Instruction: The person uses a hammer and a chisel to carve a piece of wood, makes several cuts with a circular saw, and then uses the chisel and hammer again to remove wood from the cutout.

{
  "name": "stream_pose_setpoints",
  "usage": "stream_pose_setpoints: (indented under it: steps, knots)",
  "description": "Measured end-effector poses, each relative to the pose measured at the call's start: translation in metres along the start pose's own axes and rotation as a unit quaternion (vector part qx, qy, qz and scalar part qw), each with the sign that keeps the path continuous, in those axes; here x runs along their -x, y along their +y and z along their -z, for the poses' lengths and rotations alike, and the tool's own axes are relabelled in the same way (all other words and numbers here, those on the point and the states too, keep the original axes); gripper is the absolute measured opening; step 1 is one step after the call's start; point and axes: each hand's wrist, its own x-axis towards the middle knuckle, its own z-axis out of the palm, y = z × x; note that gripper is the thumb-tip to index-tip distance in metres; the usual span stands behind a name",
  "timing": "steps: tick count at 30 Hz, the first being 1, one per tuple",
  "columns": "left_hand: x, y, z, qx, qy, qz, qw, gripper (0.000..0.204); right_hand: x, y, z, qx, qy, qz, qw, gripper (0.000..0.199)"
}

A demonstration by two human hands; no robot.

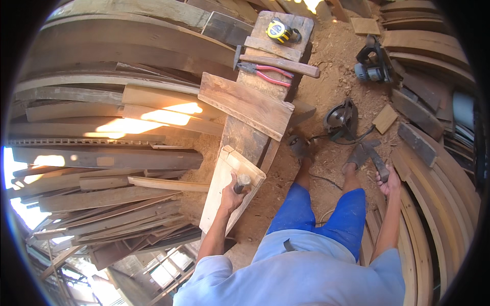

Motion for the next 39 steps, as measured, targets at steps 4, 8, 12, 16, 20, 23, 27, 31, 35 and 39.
stream_pose_setpoints:
  steps: [4,8,12,16,20,23,27,31,35,39]
  knots:
    - [-0.017,0.059,0.047,0.319,-0.027,0.013,0.947,0.064,0.144,0.021,-0.108,0.036,0.006,0.191,0.981,0.036]
    - [-0.061,0.111,0.087,0.487,-0.051,-0.093,0.867,0.023,0.228,0.072,-0.204,0.213,-0.092,0.301,0.925,0.046]
    - [-0.113,0.152,0.094,0.486,-0.094,-0.154,0.855,0.02,0.233,0.049,-0.289,0.186,-0.171,0.404,0.879,0.046]
    - [-0.132,0.163,0.093,0.423,-0.11,-0.172,0.883,0.027,0.206,0.005,-0.365,0.019,-0.06,0.429,0.901,0.022]
    - [-0.151,0.15,0.078,0.402,-0.125,-0.158,0.893,0.022,0.203,0.012,-0.384,0.063,-0.05,0.484,0.871,0.022]
    - [-0.159,0.139,0.069,0.409,-0.135,-0.152,0.89,0.02,0.204,0.022,-0.381,0.102,-0.046,0.495,0.862,0.023]
    - [-0.165,0.134,0.066,0.394,-0.153,-0.157,0.893,0.019,0.224,0.023,-0.391,0.146,-0.011,0.501,0.853,0.025]
    - [-0.158,0.135,0.065,0.389,-0.187,-0.172,0.886,0.017,0.236,0.022,-0.402,0.185,0.028,0.558,0.808,0.025]
    - [-0.156,0.15,0.076,0.339,-0.202,-0.165,0.904,0.023,0.254,-0.005,-0.442,0.197,0.029,0.672,0.713,0.025]
    - [-0.164,0.161,0.07,0.254,-0.194,-0.156,0.935,0.038,0.219,-0.054,-0.464,0.349,0.121,0.51,0.777,0.019]
